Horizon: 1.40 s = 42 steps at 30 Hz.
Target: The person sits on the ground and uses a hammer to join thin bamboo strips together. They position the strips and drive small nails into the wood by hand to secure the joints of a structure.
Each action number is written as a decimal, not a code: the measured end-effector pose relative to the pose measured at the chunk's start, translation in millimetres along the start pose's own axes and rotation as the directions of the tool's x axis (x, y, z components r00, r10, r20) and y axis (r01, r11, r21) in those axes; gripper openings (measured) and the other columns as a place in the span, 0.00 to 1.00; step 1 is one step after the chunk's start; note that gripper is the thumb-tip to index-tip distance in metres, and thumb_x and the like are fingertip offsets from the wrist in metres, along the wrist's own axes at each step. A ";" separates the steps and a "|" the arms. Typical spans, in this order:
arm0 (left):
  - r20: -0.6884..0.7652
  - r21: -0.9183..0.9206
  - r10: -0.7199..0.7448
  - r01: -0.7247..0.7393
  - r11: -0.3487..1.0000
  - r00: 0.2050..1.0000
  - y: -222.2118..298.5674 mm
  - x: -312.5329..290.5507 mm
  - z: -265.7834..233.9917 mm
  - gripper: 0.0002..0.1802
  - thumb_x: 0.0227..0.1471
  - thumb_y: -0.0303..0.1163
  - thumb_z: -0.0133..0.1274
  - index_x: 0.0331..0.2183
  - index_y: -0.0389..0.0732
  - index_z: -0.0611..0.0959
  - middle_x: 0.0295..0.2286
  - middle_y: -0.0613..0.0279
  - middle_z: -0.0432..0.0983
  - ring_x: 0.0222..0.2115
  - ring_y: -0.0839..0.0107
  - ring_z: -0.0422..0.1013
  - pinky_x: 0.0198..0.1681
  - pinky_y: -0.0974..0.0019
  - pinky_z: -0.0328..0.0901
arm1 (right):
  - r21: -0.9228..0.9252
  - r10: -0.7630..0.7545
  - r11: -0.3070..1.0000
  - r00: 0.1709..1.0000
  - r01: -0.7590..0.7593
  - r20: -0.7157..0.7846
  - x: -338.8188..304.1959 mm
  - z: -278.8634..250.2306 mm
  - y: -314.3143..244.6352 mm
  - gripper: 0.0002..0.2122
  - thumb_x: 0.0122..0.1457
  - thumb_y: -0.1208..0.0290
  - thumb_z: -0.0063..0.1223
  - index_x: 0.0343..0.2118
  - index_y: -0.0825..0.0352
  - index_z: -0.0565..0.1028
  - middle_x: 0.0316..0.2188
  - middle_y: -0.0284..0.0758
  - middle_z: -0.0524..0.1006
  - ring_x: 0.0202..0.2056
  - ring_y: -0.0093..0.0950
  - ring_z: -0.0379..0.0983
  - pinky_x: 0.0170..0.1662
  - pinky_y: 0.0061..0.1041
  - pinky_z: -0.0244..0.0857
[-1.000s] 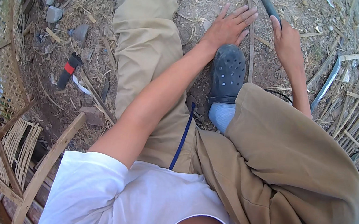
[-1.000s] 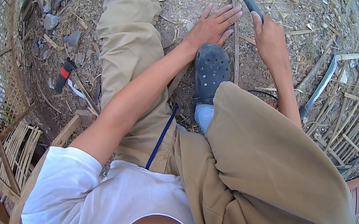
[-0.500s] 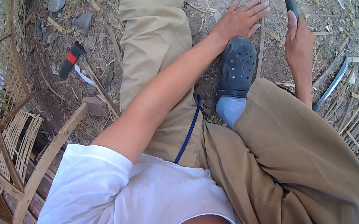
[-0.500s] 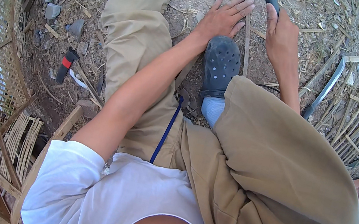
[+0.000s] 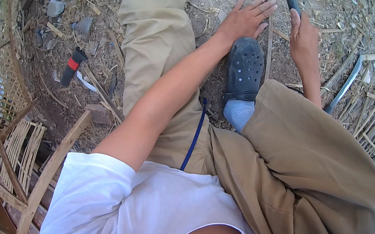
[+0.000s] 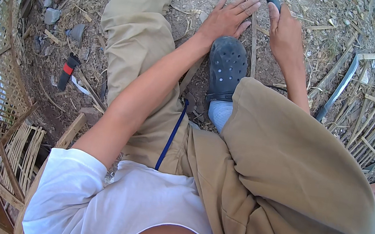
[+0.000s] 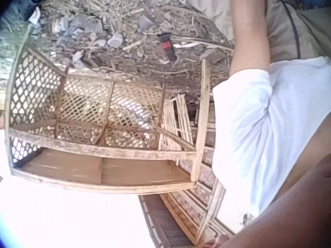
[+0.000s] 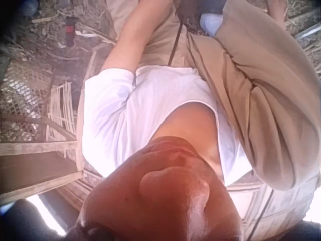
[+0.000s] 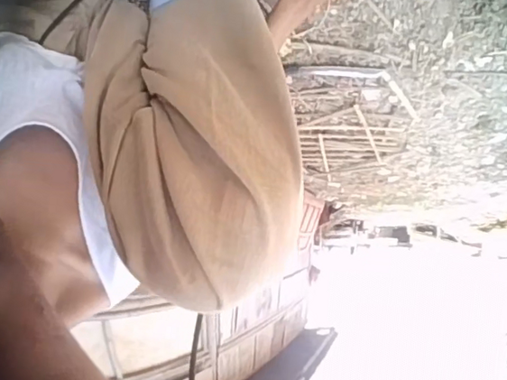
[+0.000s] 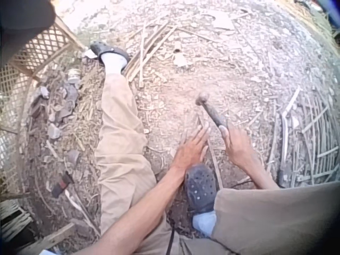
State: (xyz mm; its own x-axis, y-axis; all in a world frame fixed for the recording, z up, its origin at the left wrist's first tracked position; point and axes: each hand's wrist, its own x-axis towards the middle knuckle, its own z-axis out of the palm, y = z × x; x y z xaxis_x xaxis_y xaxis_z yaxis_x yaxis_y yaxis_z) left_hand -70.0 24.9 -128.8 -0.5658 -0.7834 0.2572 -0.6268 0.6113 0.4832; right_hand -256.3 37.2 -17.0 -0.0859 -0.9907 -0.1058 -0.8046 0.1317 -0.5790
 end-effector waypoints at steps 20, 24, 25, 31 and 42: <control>-0.239 0.033 0.041 -0.034 0.999 0.970 -10.3 -1.4 -12.4 0.30 0.48 0.26 0.63 0.55 0.45 0.81 0.50 0.63 0.77 0.51 0.58 0.71 0.61 0.44 0.64 | 0.155 0.158 0.977 0.986 -0.149 -0.045 -14.7 18.2 28.7 0.26 0.76 0.53 0.41 0.32 0.75 0.74 0.22 0.51 0.72 0.24 0.49 0.68 0.33 0.44 0.63; -0.203 -0.003 0.014 -0.015 1.000 0.979 -10.0 0.0 -14.4 0.31 0.48 0.24 0.62 0.56 0.45 0.79 0.52 0.61 0.76 0.51 0.54 0.71 0.59 0.46 0.64 | 0.199 0.124 0.974 0.989 -0.106 -0.076 -15.1 17.2 25.2 0.26 0.75 0.52 0.43 0.32 0.76 0.76 0.24 0.59 0.75 0.28 0.60 0.71 0.33 0.50 0.63; -0.193 0.011 0.000 0.002 1.000 0.981 -8.2 1.5 -15.4 0.32 0.47 0.24 0.62 0.56 0.44 0.79 0.52 0.59 0.75 0.51 0.53 0.71 0.58 0.46 0.65 | 0.165 0.137 0.978 0.990 -0.131 -0.026 -13.0 18.3 27.3 0.26 0.74 0.52 0.44 0.32 0.76 0.75 0.24 0.59 0.75 0.29 0.61 0.72 0.34 0.50 0.63; -0.188 -0.318 -0.461 0.390 0.864 0.867 -11.0 10.0 -28.7 0.29 0.42 0.27 0.64 0.50 0.35 0.81 0.47 0.44 0.76 0.51 0.49 0.72 0.53 0.51 0.68 | 0.076 0.236 0.968 0.971 -0.238 0.037 -42.9 25.9 31.4 0.24 0.71 0.51 0.50 0.33 0.74 0.75 0.22 0.54 0.75 0.28 0.54 0.72 0.34 0.47 0.66; 0.242 -0.514 -0.559 0.593 0.620 0.793 -50.7 40.8 -43.1 0.24 0.42 0.28 0.68 0.45 0.36 0.84 0.35 0.59 0.83 0.37 0.69 0.78 0.45 0.65 0.73 | -0.575 -0.097 0.790 0.882 -0.214 -0.462 -137.9 22.5 106.2 0.21 0.58 0.60 0.68 0.52 0.62 0.75 0.37 0.44 0.79 0.36 0.46 0.78 0.40 0.42 0.73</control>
State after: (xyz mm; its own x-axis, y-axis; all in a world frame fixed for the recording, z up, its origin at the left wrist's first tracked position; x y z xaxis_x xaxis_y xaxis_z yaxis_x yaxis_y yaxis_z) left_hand -38.3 -42.9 -106.7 -0.2285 -0.9359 -0.2683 -0.4483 -0.1435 0.8823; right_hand -316.7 188.6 -82.1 -0.2686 -0.9027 0.3362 -0.9549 0.2954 0.0302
